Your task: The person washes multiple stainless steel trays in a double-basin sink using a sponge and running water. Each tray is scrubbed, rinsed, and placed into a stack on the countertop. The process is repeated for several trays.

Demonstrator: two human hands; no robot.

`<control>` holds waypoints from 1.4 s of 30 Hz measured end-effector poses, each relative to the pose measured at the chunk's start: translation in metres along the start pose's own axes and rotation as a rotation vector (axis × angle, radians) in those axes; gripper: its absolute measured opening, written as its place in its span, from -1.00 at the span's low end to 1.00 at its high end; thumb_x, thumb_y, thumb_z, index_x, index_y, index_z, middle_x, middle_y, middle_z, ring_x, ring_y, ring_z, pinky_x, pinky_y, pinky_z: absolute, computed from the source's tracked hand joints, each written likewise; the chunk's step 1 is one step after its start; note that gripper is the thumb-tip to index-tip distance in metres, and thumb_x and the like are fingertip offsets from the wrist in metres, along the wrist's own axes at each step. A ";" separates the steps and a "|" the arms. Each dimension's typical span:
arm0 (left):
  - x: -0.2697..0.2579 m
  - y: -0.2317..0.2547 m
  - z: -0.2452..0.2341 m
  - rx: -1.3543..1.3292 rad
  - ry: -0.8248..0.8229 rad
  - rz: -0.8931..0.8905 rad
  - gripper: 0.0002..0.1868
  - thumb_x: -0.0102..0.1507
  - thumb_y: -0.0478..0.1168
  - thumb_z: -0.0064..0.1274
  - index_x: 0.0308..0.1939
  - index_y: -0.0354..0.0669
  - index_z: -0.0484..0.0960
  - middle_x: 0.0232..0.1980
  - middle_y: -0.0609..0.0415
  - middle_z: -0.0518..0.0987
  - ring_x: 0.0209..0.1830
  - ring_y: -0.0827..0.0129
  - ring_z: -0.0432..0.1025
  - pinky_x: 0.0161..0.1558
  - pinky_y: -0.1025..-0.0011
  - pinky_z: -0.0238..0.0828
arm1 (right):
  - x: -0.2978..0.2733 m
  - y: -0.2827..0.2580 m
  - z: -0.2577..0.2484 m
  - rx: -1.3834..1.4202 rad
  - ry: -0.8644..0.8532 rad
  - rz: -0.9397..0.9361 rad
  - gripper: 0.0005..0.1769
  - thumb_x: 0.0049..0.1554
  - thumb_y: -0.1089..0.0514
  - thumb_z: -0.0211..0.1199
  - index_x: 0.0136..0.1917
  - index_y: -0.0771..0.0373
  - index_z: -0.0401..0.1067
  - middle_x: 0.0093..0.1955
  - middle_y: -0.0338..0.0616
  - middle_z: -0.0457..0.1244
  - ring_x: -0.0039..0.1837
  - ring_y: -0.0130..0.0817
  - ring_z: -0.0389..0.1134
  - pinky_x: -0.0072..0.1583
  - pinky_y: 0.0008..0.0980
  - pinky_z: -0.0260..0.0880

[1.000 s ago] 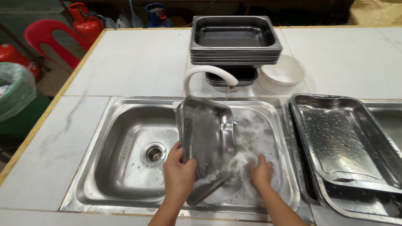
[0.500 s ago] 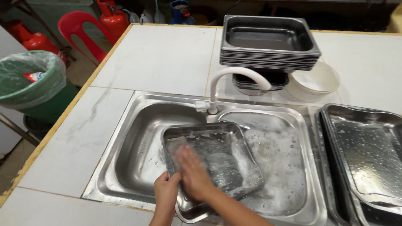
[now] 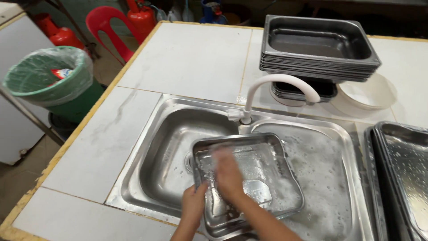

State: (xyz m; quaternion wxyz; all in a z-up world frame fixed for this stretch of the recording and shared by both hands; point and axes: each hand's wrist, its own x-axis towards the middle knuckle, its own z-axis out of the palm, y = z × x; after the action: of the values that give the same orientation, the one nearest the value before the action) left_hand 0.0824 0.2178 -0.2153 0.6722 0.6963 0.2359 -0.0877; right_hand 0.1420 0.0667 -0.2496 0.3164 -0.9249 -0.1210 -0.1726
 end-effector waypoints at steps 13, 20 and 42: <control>0.038 0.035 0.023 -0.029 -0.051 0.100 -0.36 0.32 0.23 -0.12 -0.35 -0.33 0.69 -0.41 -0.03 0.61 -0.39 0.34 0.42 -0.25 0.30 0.36 | -0.046 -0.097 -0.025 0.696 -0.189 0.484 -0.25 0.25 0.06 -0.07 0.64 0.22 -0.13 0.60 0.15 -0.02 0.61 -0.02 0.00 0.51 -0.21 -0.01; 0.078 0.032 0.029 0.143 -0.048 0.184 -0.31 0.32 0.24 -0.08 -0.47 -0.40 0.61 -0.50 -0.03 0.52 -0.45 0.32 0.32 -0.26 0.21 0.30 | -0.114 0.000 -0.017 0.013 -0.236 -0.179 -0.37 -0.05 0.15 0.33 0.32 0.10 0.40 0.33 -0.10 0.30 0.36 -0.07 0.29 0.34 -0.09 0.26; 0.061 0.000 0.018 0.115 0.174 0.327 -0.93 0.01 -0.44 -0.02 -0.44 -0.29 0.43 -0.50 0.01 0.38 -0.49 0.28 0.26 -0.37 0.25 0.25 | -0.157 0.081 -0.081 0.047 -0.147 0.167 -0.39 -0.16 0.31 0.31 0.20 0.02 0.57 0.16 -0.13 0.39 0.21 -0.09 0.42 0.22 -0.21 0.43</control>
State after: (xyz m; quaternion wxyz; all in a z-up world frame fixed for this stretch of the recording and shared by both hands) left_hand 0.1397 0.2127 -0.2433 0.6136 0.7676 0.1715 0.0696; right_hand 0.0062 -0.0644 -0.2961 0.3414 -0.9343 -0.0703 -0.0746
